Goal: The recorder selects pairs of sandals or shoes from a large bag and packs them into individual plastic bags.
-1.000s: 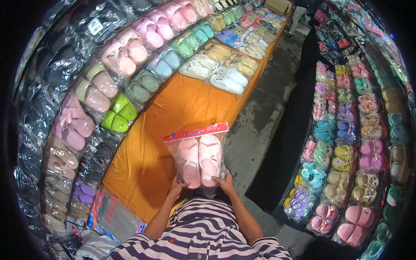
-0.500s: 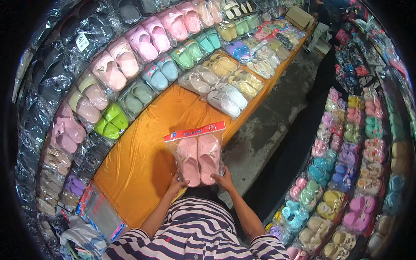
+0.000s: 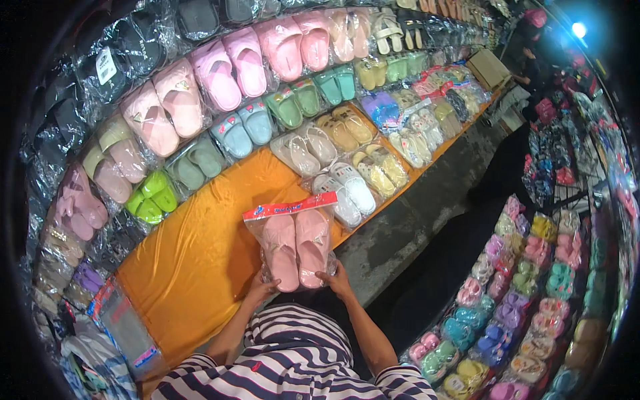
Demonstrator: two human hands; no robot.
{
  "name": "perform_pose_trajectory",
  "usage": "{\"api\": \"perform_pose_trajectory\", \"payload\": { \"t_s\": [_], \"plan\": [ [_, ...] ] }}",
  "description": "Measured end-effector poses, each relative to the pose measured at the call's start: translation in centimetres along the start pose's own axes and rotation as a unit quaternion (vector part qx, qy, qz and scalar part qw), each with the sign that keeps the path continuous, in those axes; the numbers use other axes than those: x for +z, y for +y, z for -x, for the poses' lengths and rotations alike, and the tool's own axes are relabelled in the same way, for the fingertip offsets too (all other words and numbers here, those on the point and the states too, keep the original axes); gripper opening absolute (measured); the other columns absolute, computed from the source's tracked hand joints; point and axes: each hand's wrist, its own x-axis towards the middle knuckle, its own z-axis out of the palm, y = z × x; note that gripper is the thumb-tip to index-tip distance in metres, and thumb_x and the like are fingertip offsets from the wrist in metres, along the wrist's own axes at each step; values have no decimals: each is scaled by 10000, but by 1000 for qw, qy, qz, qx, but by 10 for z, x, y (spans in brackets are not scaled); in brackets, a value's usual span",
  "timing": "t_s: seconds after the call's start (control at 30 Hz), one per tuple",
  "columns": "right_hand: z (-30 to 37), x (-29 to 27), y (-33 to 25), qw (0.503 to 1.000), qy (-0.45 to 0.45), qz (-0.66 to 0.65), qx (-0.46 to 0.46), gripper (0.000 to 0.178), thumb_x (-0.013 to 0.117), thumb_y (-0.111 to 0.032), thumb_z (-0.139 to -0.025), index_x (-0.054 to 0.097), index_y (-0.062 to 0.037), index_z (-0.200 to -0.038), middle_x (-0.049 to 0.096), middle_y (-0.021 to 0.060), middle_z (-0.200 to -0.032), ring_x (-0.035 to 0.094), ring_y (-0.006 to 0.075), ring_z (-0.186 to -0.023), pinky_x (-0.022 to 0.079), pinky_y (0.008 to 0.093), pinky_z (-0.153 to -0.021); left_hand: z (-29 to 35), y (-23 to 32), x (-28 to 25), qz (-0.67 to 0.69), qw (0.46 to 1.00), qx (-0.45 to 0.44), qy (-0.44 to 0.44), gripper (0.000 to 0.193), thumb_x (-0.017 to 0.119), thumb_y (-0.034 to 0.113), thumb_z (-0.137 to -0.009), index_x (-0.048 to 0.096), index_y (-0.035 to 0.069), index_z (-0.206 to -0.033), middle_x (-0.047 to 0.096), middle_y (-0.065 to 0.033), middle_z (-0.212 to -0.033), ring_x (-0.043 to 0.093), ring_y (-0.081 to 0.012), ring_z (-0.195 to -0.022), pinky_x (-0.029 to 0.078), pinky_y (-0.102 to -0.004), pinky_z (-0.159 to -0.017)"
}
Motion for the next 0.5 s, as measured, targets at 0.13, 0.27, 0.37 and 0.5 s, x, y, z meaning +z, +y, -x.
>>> {"api": "perform_pose_trajectory", "payload": {
  "t_s": [0.13,0.27,0.37,0.5],
  "plan": [
    [-32,-13,-19,999,-30,-17,-9,534,803,-108,-694,535,-11,-1145,614,69,-1040,585,159,-912,470,295,-813,-18,10,18,62,998,11,12,653,768,37,-701,438,22,-1264,590,-96,-1139,595,-195,-992,506,-323,-824],
    [-67,-30,-29,994,-89,-59,2,573,791,-71,-693,508,-2,-1186,605,75,-1081,580,169,-966,466,311,-851,-38,11,35,34,997,45,58,650,780,64,-692,447,25,-1249,598,-91,-1110,593,-195,-992,505,-336,-832],
    [-93,-49,-34,990,-136,-2,34,659,809,-106,-666,486,1,-1230,587,108,-1140,575,213,-1004,460,330,-884,-35,9,56,56,993,-27,98,757,766,47,-689,356,38,-1327,572,-104,-1080,581,-228,-970,540,-344,-734],
    [-120,-73,-45,985,-170,-7,-3,649,793,-78,-683,478,19,-1242,593,119,-1151,573,204,-1026,455,335,-897,-36,4,97,89,987,6,131,534,729,55,-725,472,0,-1190,575,-84,-999,572,-193,-914,478,-326,-785]
  ]
}}
